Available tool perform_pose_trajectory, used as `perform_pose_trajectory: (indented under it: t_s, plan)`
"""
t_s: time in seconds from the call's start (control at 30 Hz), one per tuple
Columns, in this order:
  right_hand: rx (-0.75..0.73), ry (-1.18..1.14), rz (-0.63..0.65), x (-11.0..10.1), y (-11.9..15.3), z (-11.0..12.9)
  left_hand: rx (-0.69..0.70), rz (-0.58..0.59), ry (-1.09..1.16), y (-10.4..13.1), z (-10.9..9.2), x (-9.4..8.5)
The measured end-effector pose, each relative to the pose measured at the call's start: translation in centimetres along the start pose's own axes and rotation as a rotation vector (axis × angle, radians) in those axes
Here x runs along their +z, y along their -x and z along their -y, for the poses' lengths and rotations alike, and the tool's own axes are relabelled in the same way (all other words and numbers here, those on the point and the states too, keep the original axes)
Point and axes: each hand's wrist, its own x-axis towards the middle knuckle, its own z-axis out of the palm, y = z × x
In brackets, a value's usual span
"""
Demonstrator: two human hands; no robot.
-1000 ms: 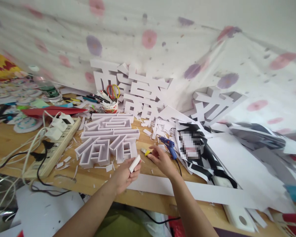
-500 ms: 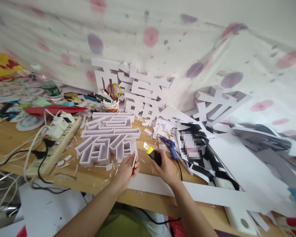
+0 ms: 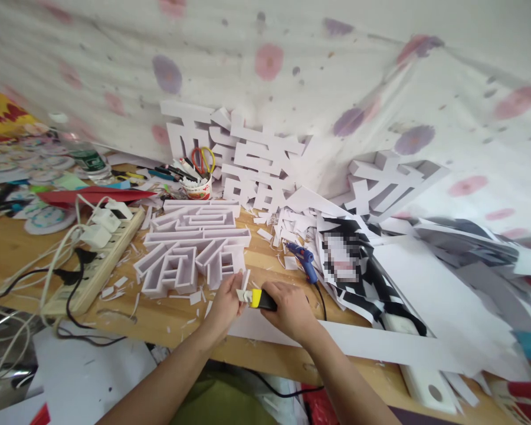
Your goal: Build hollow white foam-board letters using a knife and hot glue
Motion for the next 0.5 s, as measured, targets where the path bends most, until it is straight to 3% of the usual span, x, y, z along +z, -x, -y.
perform_pose_trajectory:
  t_s: [0.13,0.3,0.5]
  plan:
    - [0.029,-0.005,-0.046,-0.19,-0.15,-0.38,0.006,0.053,-0.011,0.11,0.00,0.23]
    - [-0.081,-0.035,-0.018,0.02,0.02,-0.19,-0.015,0.054,0.056,0.14,-0.22,0.20]
    - [0.007,-0.024,-0.066,0.02,-0.45,-0.72,0.008,0.078,-0.003,0.08,0.07,0.16]
